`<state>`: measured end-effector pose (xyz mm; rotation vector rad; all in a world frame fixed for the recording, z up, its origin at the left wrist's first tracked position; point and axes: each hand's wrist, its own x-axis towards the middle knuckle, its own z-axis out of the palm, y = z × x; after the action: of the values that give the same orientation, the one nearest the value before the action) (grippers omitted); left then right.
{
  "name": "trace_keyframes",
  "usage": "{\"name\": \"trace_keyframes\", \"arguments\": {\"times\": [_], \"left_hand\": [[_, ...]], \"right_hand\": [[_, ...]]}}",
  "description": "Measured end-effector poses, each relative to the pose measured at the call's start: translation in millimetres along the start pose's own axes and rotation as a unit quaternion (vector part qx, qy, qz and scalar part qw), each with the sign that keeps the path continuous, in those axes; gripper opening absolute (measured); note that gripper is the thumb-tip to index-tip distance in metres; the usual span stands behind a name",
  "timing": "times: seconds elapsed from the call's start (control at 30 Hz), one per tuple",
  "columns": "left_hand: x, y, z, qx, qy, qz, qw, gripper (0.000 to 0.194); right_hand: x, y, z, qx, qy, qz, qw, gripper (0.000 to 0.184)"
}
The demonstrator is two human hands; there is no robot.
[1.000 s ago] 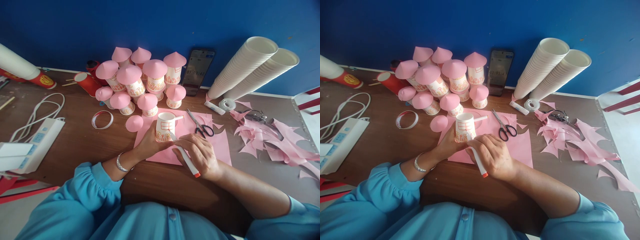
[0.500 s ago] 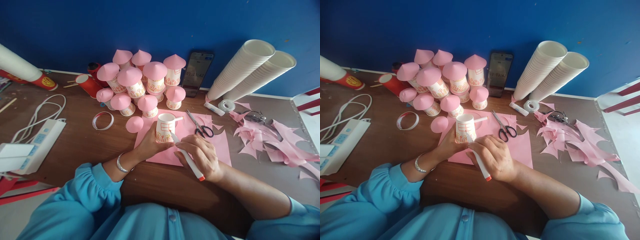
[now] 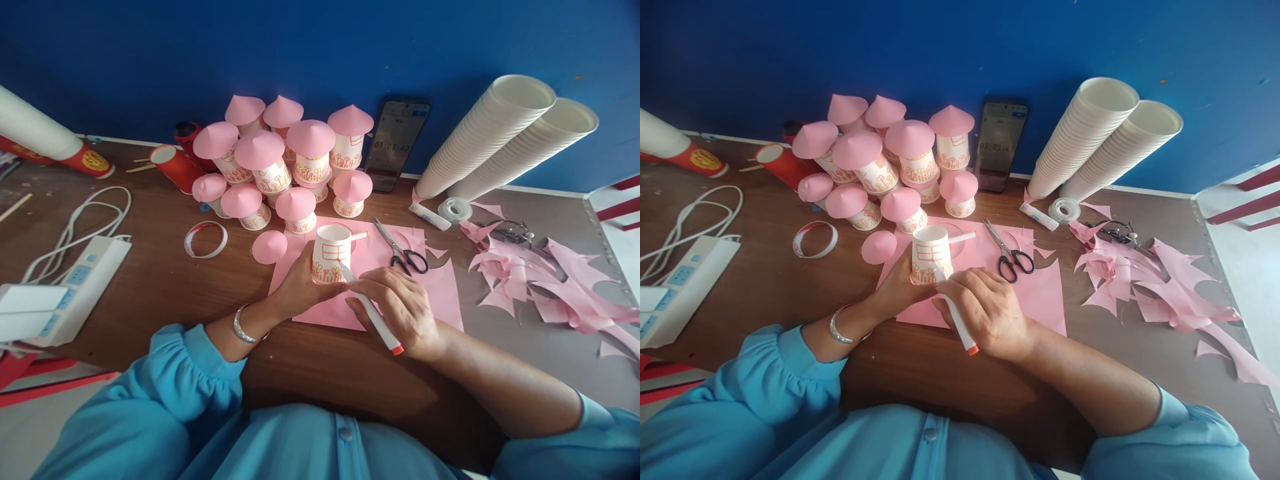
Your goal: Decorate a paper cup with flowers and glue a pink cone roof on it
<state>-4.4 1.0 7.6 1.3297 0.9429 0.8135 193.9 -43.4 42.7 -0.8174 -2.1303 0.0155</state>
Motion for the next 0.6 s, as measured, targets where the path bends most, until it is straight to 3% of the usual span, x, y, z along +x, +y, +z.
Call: {"name": "trace_keyframes", "arguments": {"times": [0.6], "left_hand": [[-0.3,-0.1,-0.7,0.014,0.007,-0.001,1.000,0.067]], "right_hand": [[-1.1,-0.6,0.4,0.002,0.000,0.000,1.000,0.034]]}}
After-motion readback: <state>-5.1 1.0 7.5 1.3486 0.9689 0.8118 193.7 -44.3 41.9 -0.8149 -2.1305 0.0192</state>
